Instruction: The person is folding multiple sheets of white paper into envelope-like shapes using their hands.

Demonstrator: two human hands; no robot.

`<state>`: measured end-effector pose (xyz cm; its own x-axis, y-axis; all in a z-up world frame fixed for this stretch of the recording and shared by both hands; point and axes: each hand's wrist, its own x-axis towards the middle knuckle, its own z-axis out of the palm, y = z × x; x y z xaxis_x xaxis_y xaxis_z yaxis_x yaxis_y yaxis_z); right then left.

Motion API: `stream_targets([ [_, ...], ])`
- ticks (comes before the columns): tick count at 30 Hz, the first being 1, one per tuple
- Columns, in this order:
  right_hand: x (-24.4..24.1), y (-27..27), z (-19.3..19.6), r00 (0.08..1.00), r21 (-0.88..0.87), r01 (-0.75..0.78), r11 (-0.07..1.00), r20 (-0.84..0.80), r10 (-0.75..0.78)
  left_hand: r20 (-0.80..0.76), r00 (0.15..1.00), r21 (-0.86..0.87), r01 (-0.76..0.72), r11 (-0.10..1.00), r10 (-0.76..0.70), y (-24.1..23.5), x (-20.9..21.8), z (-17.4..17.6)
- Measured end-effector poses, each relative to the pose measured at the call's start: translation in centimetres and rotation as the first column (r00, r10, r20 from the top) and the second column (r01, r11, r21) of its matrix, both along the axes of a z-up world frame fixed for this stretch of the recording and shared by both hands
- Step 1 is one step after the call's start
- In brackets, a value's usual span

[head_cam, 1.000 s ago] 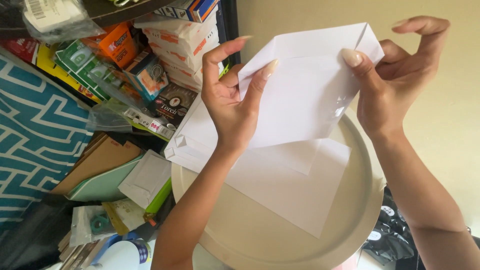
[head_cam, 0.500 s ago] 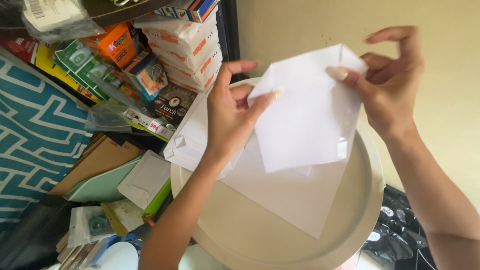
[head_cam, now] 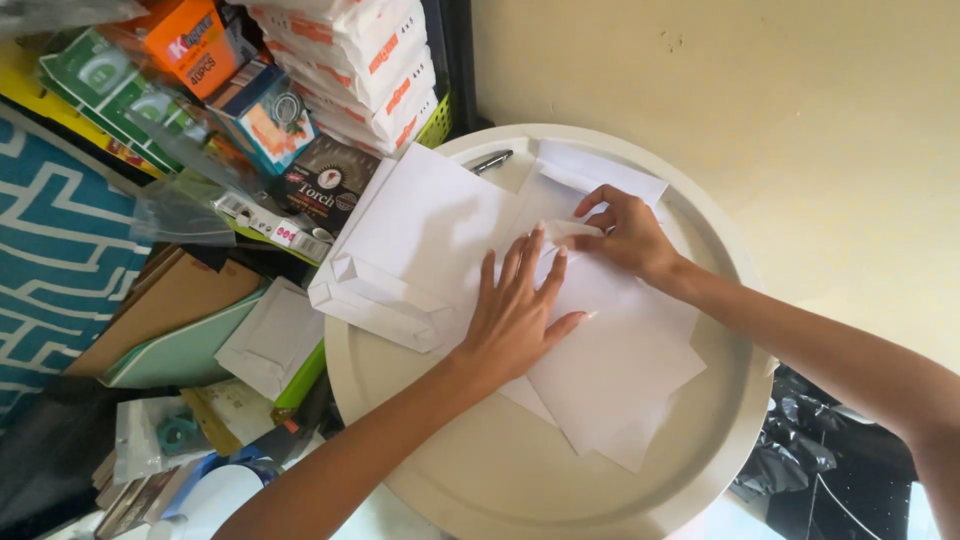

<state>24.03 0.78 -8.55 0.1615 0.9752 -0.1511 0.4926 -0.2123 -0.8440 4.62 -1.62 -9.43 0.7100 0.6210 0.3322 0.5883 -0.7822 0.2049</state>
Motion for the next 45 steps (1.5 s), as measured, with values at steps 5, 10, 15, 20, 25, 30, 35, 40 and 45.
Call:
stream_targets([
  [5, 0.4, 0.2, -1.4, 0.998, 0.01, -0.056, 0.998, -0.004, 0.057, -0.009, 1.0, 0.008, 0.003, 1.0, -0.003, 0.2, 0.4, -1.1],
  [10, -0.2, -0.5, -0.2, 0.996, 0.041, -0.091, 0.995, -0.003, 0.091, -0.002, 1.0, 0.017, -0.015, 1.0, 0.015, 0.1, 0.4, -1.6],
  [15, -0.5, -1.1, 0.7, 0.994, 0.016, -0.082, 0.997, 0.069, 0.081, 0.011, 1.0, -0.002, -0.009, 1.0, 0.009, 0.3, 0.4, -2.1],
  [20, -0.4, -1.5, 0.8, 0.984, 0.027, -0.084, 0.996, 0.158, 0.078, 0.007, 1.0, -0.059, -0.01, 0.998, 0.011, -0.1, 0.6, -2.8],
  [25, 1.2, -0.9, -1.8, 0.987, 0.188, -0.095, 0.978, 0.143, 0.068, -0.006, 1.0, -0.112, -0.018, 0.994, 0.018, -0.1, 0.7, -3.4],
  [30, 2.0, -3.4, -1.2, 0.672, 0.32, -0.541, 0.778, 0.72, 0.172, -0.027, 0.999, -0.134, -0.044, 0.99, 0.041, -0.3, 1.0, -3.3],
  [35, 0.1, -6.6, -0.4, 0.588, 0.072, -0.537, 0.84, 0.747, 0.312, -0.034, 0.999, -0.086, -0.039, 0.996, 0.036, -0.2, 1.2, -3.7],
  [40, 0.3, -6.6, -0.7, 0.619, -0.008, -0.478, 0.879, 0.707, 0.343, -0.043, 0.998, -0.022, -0.056, 0.998, 0.055, -0.3, 1.2, -3.5],
  [45, 1.4, -6.1, -0.5, 0.594, -0.071, -0.428, 0.901, 0.729, 0.34, -0.065, 0.996, 0.015, -0.062, 0.998, 0.063, -0.3, 1.3, -4.0],
])
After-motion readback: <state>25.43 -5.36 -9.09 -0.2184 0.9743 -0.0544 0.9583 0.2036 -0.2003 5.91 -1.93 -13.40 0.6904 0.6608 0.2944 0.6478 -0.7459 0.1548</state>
